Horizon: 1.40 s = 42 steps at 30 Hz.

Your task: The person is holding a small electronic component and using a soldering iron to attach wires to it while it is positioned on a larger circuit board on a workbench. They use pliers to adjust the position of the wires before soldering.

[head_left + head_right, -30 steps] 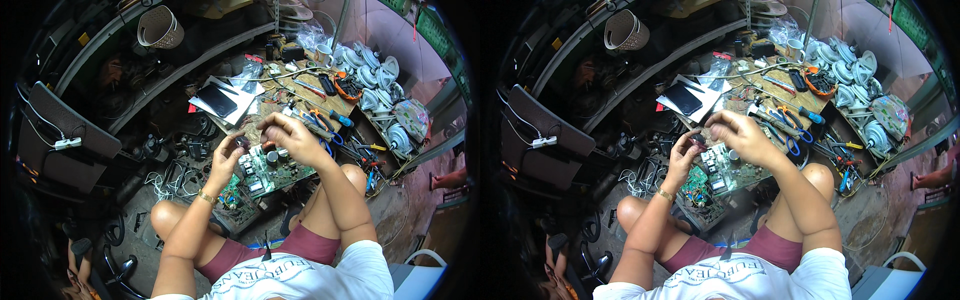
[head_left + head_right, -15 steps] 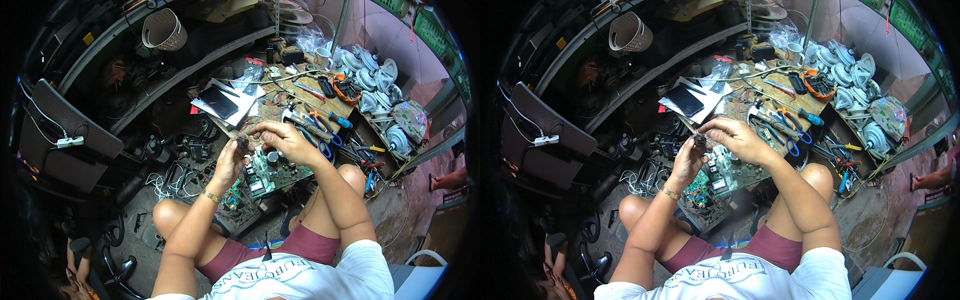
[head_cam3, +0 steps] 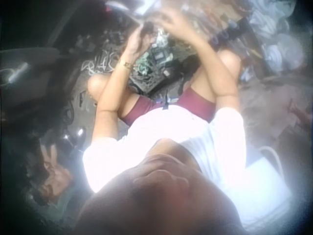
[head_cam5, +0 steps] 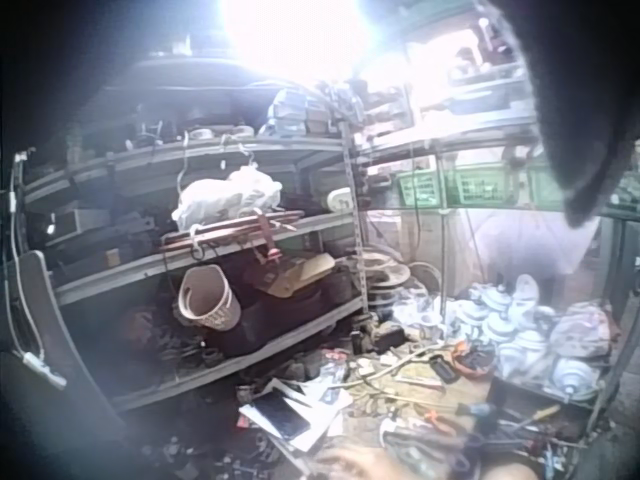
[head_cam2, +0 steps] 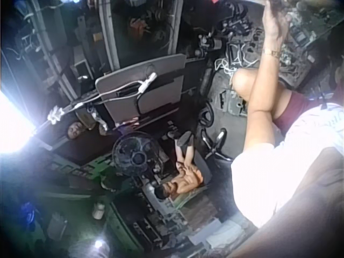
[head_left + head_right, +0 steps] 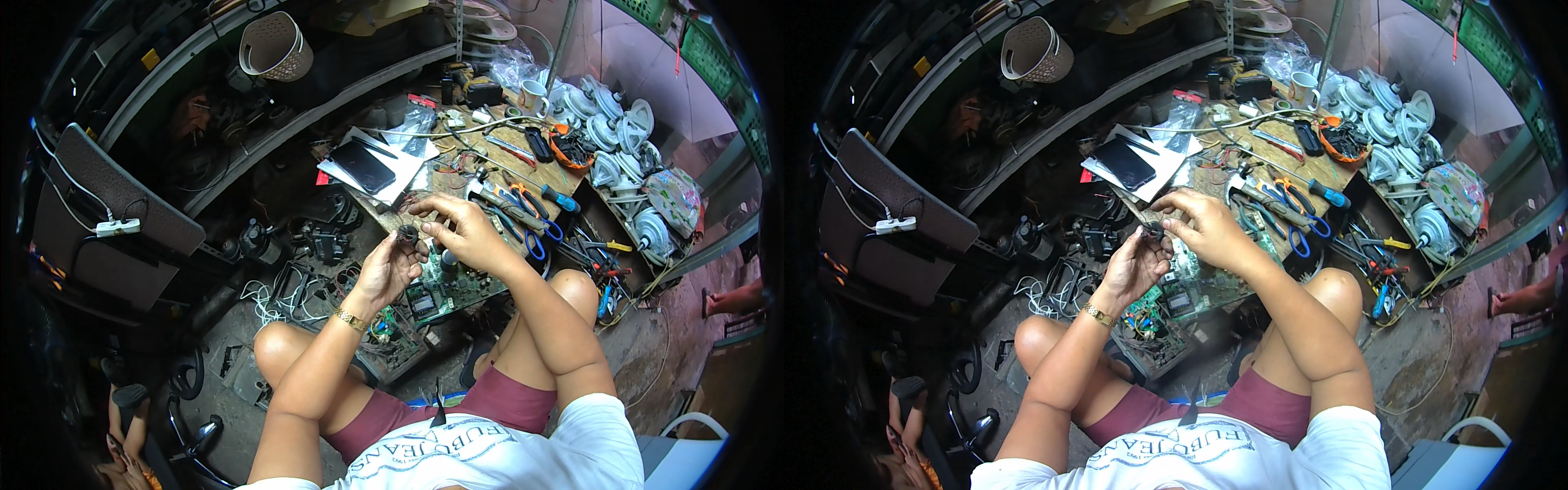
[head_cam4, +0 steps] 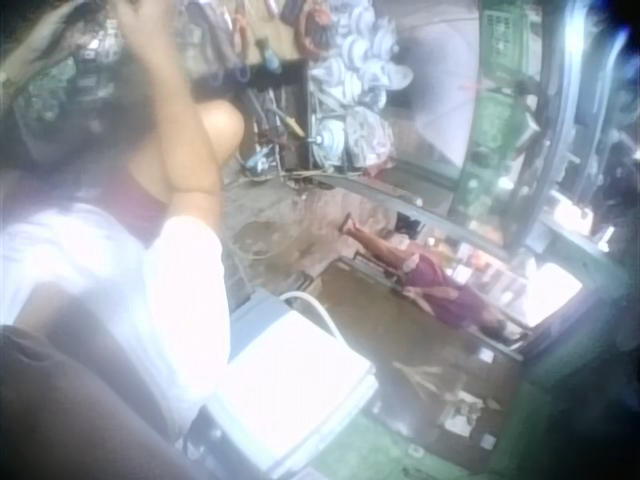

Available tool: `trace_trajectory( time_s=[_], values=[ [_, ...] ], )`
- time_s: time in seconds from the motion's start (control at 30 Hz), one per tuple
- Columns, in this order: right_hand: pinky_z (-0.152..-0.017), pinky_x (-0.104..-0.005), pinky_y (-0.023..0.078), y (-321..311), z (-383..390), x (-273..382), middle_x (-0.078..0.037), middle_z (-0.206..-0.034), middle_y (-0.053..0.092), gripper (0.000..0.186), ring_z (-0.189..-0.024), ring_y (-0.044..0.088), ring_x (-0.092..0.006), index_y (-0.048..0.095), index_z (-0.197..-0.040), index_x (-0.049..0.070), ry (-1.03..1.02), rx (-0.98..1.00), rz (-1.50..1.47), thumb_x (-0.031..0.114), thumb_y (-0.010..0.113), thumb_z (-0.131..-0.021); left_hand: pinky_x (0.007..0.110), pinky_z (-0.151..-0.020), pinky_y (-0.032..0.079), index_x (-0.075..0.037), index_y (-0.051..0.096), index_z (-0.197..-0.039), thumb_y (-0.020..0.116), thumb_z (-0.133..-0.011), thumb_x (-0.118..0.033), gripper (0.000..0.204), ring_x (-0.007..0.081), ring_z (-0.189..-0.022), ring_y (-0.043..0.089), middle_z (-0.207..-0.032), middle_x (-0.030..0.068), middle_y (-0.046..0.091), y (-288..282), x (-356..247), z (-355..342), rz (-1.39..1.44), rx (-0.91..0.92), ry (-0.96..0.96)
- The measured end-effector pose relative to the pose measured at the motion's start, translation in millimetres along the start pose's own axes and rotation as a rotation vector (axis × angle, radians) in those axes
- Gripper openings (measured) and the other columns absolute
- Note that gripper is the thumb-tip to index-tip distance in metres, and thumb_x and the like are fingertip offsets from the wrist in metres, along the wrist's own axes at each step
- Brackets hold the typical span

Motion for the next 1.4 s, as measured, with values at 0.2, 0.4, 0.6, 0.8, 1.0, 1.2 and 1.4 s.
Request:
trace_trajectory(
  time_s=[0.2, 0.4, 0.6, 0.8, 1.0, 1.2, 1.4],
  values=[
    [-0.069, -0.0346, 0.052, 8, 6, -6, -0.012, -0.098, 0.067, 0.025, -0.08, 0.066, -0.0235, 0.065, -0.106, 0.004, 0.019, 0.064, -0.026, 0.011, 0.069, -0.082, 0.027, -0.068, 0.043, -0.008, 0.058, -0.115, 0.039, -0.103, -0.039, 0.039, 0.017, -0.092, 0.058, -0.102, 0.006, 0.063, 5, 1, 0, 0.051, -0.022, -0.03],
    [-0.07, -0.0349, 0.051, 13, 5, -7, -0.012, -0.097, 0.068, 0.027, -0.079, 0.065, -0.0239, 0.065, -0.106, 0.005, 0.036, 0.066, -0.017, 0.012, 0.071, -0.08, 0.027, -0.065, 0.045, -0.007, 0.05, -0.129, 0.042, -0.101, -0.037, 0.042, 0.0149, -0.089, 0.058, -0.1, 0.0022, 0.062, 4, 1, 2, 0.064, -0.012, -0.054],
    [-0.072, -0.0362, 0.051, 13, 5, -3, -0.011, -0.097, 0.066, 0.024, -0.083, 0.065, -0.026, 0.065, -0.101, 0.005, 0.099, 0.046, -0.027, 0.012, 0.071, -0.08, 0.028, -0.065, 0.046, -0.008, 0.058, -0.114, 0.042, -0.101, -0.039, 0.037, 0.0169, -0.089, 0.06, -0.1, 0.0024, 0.064, 3, 0, 2, 0.036, 0.053, -0.044],
    [-0.074, -0.0382, 0.049, 11, 7, -4, -0.012, -0.093, 0.063, 0.019, -0.085, 0.063, -0.0297, 0.065, -0.094, 0.004, -0.008, -0.007, 0.001, 0.01, 0.071, -0.078, 0.029, -0.067, 0.045, -0.008, 0.06, -0.106, 0.041, -0.1, -0.036, 0.034, 0.0199, -0.091, 0.059, -0.1, 0.0035, 0.064, 13, 1, -1, 0.08, 0.013, -0.056],
    [-0.079, -0.0401, 0.047, 18, 6, -1, -0.012, -0.095, 0.063, 0.014, -0.091, 0.06, -0.0321, 0.063, -0.087, 0.003, -0.099, -0.082, 0.163, 0.011, 0.07, -0.077, 0.029, -0.067, 0.043, -0.009, 0.06, -0.104, 0.041, -0.096, -0.036, 0.034, 0.0194, -0.086, 0.057, -0.094, 0.0037, 0.062, 6, 2, 1, 0.185, -0.027, -0.119],
    [-0.077, -0.0414, 0.048, 24, 6, 7, -0.011, -0.097, 0.061, 0.011, -0.09, 0.058, -0.0327, 0.063, -0.082, 0.003, -0.138, -0.174, 0.354, 0.009, 0.07, -0.076, 0.028, -0.067, 0.038, -0.013, 0.055, -0.096, 0.039, -0.099, -0.053, 0.044, 0.0138, -0.074, 0.046, -0.078, -0.0014, 0.047, 3, 5, -3, 0.106, -0.022, -0.082],
    [-0.081, -0.0436, 0.044, 32, 7, 21, -0.009, -0.096, 0.058, 0.017, -0.094, 0.053, -0.0314, 0.06, -0.081, 0.004, -0.275, -0.22, 0.524, 0.012, 0.07, -0.071, 0.029, -0.067, 0.038, -0.016, 0.055, -0.092, 0.039, -0.096, -0.061, 0.048, 0.012, -0.07, 0.044, -0.072, -0.005, 0.044, -3, 9, -7, 0.027, -0.203, 0.003]
  ],
)
Point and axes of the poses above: each hand's wrist, its own z-axis away from the middle knuckle, its own y-axis out of the palm, x = y × z, the point moved 5 cm from there along -z, towards the middle knuckle
